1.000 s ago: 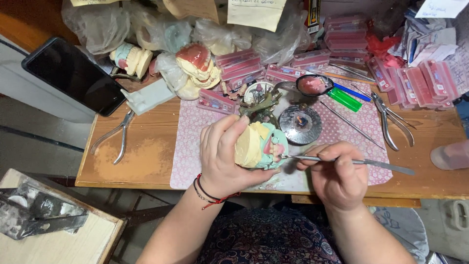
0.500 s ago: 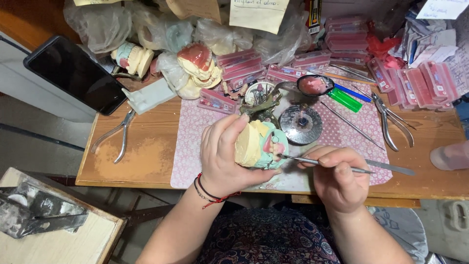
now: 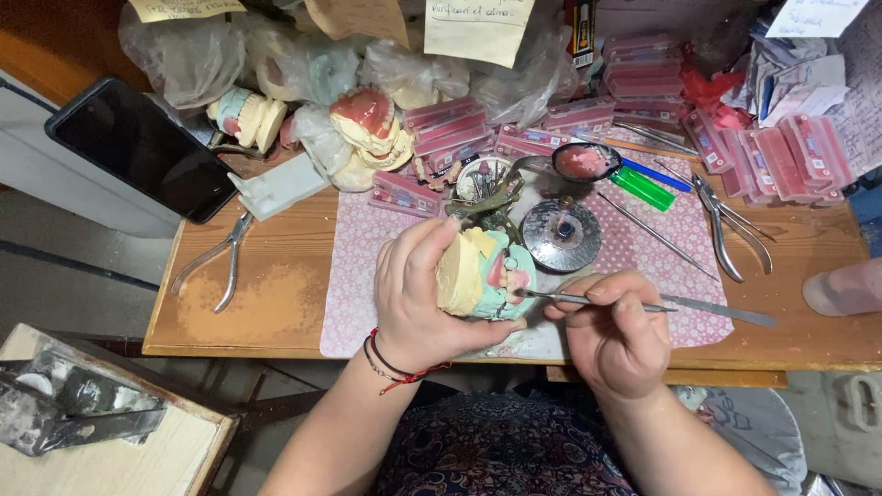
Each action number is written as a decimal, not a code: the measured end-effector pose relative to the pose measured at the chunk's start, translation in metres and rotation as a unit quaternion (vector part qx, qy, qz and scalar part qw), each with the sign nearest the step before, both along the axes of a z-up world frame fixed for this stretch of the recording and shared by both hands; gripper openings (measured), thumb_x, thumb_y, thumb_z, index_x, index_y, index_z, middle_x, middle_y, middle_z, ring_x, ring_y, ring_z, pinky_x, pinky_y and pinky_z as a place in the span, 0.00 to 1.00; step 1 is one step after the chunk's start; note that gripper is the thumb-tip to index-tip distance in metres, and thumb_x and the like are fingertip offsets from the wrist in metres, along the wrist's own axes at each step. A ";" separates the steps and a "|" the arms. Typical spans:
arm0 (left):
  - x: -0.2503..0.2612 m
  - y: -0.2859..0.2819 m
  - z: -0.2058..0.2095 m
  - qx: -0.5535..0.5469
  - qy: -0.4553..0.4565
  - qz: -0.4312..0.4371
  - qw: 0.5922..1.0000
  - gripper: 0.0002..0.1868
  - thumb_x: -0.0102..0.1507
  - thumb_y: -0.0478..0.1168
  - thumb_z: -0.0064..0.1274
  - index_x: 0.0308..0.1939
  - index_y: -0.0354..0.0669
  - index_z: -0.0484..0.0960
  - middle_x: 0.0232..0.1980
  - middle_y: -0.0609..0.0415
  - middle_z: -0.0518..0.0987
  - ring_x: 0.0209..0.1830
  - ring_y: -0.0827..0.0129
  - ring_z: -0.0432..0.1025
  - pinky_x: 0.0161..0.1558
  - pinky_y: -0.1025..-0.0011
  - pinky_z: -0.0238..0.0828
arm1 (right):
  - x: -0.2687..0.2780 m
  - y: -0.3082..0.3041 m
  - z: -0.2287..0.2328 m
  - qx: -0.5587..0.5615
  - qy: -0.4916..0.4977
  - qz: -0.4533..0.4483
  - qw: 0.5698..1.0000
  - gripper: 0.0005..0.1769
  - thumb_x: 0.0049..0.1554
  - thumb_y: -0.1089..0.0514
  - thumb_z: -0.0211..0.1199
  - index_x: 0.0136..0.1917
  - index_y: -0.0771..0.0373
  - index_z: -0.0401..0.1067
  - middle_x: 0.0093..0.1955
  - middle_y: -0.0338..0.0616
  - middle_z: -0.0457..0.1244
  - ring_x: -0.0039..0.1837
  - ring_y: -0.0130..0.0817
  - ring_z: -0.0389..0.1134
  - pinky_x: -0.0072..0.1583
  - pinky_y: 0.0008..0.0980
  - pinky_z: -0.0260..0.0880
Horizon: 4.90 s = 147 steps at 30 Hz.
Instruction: A dental prosthetist is shaping the gum area of a dental model using a metal tool and pink wax.
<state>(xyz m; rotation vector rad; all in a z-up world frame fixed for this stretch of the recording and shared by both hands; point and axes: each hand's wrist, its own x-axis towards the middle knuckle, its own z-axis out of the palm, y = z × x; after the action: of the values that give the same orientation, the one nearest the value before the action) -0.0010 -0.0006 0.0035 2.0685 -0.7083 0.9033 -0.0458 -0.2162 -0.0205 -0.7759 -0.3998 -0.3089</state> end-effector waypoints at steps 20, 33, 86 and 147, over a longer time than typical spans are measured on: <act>-0.001 0.000 0.003 0.004 -0.003 0.028 1.000 0.58 0.49 0.72 0.72 0.69 0.41 0.66 0.64 0.41 0.75 0.63 0.49 0.76 0.64 0.56 0.73 | -0.008 0.001 -0.025 -0.089 -0.027 -0.111 0.990 0.17 0.71 0.52 0.57 0.60 0.69 0.74 0.55 0.63 0.70 0.55 0.55 0.77 0.56 0.53 0.85; -0.002 -0.001 0.001 0.003 0.010 0.056 0.998 0.59 0.47 0.69 0.75 0.70 0.42 0.66 0.63 0.44 0.75 0.63 0.52 0.75 0.64 0.57 0.73 | -0.017 0.006 0.010 -0.394 -0.243 -0.378 0.802 0.23 0.69 0.47 0.50 0.49 0.72 0.72 0.44 0.61 0.70 0.45 0.54 0.78 0.48 0.45 0.85; 0.000 0.002 -0.002 -0.029 0.062 0.056 0.996 0.60 0.45 0.67 0.74 0.71 0.41 0.65 0.66 0.45 0.76 0.68 0.51 0.73 0.69 0.56 0.71 | 0.026 -0.044 0.034 -0.306 0.125 -0.294 0.897 0.11 0.70 0.56 0.57 0.59 0.66 0.70 0.53 0.47 0.65 0.51 0.35 0.72 0.58 0.29 0.77; -0.020 -0.006 -0.004 -0.567 0.350 -0.298 0.684 0.40 0.70 0.61 0.43 0.81 0.47 0.53 0.61 0.31 0.79 0.53 0.59 0.81 0.48 0.70 0.82 | -0.025 0.073 0.038 0.028 0.033 0.178 0.983 0.34 0.47 0.83 0.65 0.57 0.60 0.53 0.58 0.65 0.67 0.59 0.49 0.74 0.58 0.39 0.77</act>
<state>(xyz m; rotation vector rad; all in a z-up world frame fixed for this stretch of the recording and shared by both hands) -0.0210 -0.0067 -0.0006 0.7805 -0.2014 0.0060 -0.0713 -0.1433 0.0173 -0.6432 -0.4571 0.0411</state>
